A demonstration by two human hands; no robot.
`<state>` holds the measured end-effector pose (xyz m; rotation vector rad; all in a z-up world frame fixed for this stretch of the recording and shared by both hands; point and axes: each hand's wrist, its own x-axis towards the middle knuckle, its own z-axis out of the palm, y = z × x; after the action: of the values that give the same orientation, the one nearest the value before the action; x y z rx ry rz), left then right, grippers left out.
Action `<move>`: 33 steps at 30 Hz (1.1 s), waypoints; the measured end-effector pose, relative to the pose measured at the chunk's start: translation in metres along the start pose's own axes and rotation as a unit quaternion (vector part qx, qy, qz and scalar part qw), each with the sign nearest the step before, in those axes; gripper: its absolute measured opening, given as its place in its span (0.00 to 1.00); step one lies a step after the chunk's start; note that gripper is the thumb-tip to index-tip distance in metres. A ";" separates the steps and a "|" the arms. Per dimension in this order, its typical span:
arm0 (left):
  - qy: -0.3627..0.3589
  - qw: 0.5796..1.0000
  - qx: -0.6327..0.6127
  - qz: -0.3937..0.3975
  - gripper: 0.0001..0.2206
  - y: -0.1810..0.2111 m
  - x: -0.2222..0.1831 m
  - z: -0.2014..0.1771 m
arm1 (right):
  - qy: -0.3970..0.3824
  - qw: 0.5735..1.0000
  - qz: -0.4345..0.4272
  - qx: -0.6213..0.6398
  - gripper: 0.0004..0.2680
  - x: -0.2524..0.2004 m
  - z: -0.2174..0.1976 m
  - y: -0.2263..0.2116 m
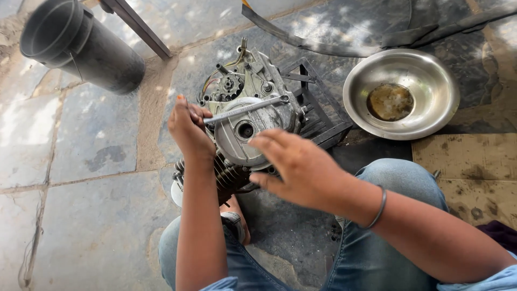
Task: Assembling and tightening bolts on a motorcycle engine casing using various hand tools.
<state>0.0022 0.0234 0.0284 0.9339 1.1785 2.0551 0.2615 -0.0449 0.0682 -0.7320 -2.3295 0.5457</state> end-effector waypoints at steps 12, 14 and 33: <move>0.068 0.984 0.059 -0.151 0.17 -0.023 0.092 0.060 | 0.252 0.946 0.181 0.095 0.15 0.000 -0.075 0.073; 0.077 0.989 0.085 -0.099 0.16 -0.032 0.106 0.083 | 0.255 0.942 0.190 0.110 0.15 -0.003 -0.076 0.074; -0.538 0.560 0.526 0.347 0.07 -0.176 -0.039 0.253 | 0.250 0.932 0.128 0.227 0.13 -0.039 -0.113 0.082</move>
<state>0.2529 0.1916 -0.0472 2.9819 1.2142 0.3654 0.3924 0.0149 0.0873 -0.8350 -1.5687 0.8634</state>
